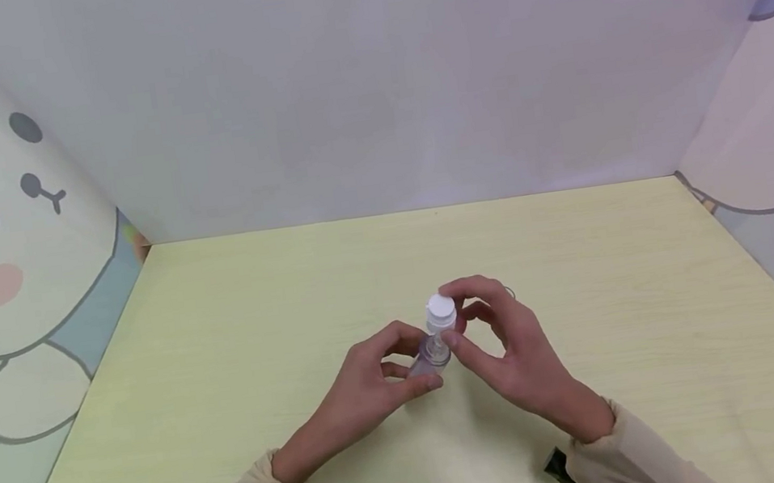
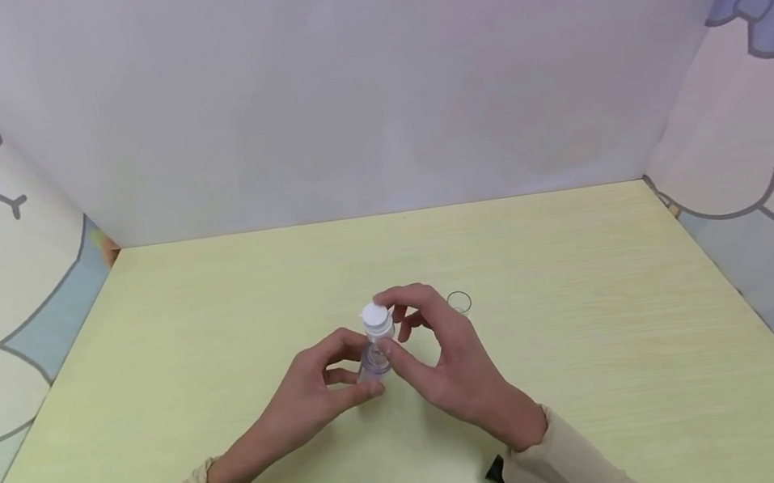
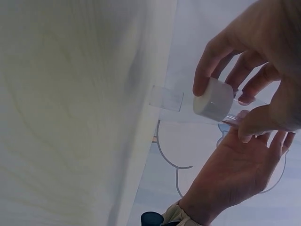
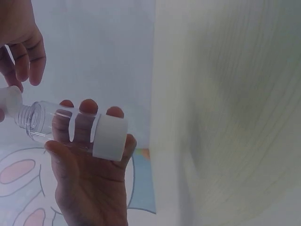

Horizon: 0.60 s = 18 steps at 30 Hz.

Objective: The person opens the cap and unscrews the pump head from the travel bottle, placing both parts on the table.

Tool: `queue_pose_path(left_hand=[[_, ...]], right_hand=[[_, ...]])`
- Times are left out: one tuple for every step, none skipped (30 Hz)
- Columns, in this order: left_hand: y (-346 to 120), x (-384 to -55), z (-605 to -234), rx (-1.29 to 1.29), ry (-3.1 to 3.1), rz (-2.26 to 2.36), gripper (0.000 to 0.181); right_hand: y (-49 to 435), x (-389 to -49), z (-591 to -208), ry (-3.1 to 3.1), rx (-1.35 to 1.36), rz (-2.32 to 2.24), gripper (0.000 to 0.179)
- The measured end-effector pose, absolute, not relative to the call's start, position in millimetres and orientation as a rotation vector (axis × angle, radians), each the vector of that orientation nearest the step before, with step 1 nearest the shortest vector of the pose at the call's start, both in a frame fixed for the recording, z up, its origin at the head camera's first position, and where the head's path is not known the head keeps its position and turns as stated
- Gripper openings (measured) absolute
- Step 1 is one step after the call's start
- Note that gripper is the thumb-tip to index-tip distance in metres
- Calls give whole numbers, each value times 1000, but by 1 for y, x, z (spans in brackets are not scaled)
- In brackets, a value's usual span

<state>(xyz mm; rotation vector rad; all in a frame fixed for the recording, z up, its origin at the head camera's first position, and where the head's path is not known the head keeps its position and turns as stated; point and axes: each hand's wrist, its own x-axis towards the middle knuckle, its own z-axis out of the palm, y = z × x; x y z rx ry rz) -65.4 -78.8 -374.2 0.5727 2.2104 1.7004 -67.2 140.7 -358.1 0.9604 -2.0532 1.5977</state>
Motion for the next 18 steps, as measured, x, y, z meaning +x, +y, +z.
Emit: queue_pose_path(left_hand=[[-79, -65, -375, 571, 2209, 1699, 39], [-80, -65, -375, 568, 2208, 1700, 38], [-80, -65, -376, 566, 2209, 1697, 38], [-81, -65, -377, 565, 2210, 1694, 38], [-82, -64, -378, 565, 2213, 1688, 38], [-83, -64, -378, 566, 2215, 1684, 37], [-84, -65, -379, 568, 2217, 1682, 37], [-85, -65, -379, 571, 2219, 1682, 37], [-87, -65, -379, 577, 2222, 1684, 36], [-88, -66, -379, 582, 2224, 1689, 36], [-90, -66, -379, 586, 2227, 1695, 36], [-92, -67, -378, 589, 2229, 1705, 37], [-93, -68, -377, 589, 2232, 1715, 37], [-95, -68, -376, 586, 2235, 1724, 37], [-97, -69, -374, 582, 2239, 1730, 37], [-98, -69, -373, 574, 2245, 1732, 38], [-100, -69, -372, 567, 2250, 1735, 37], [-101, -70, -371, 559, 2258, 1735, 37]], right_hand=[[142, -69, -358, -2063, 959, 1560, 53], [143, -70, -357, -2075, 959, 1515, 52], [144, -71, -357, -2090, 959, 1468, 50], [145, -73, -357, -2104, 962, 1419, 48], [146, -74, -357, -2119, 967, 1365, 44], [148, -76, -357, -2134, 970, 1305, 41], [150, -77, -357, -2153, 972, 1246, 38], [151, -79, -357, -2167, 976, 1187, 36], [153, -80, -358, -2183, 978, 1127, 35], [155, -82, -358, -2197, 979, 1066, 34], [157, -84, -359, -2217, 977, 1005, 35], [158, -86, -359, -2237, 973, 944, 36], [160, -87, -359, -2263, 970, 888, 38], [161, -89, -360, -2286, 965, 830, 41], [163, -90, -360, -2314, 961, 774, 44], [164, -92, -360, -2336, 961, 719, 46], [165, -93, -361, -2361, 964, 666, 48], [165, -94, -361, -2387, 964, 610, 49]])
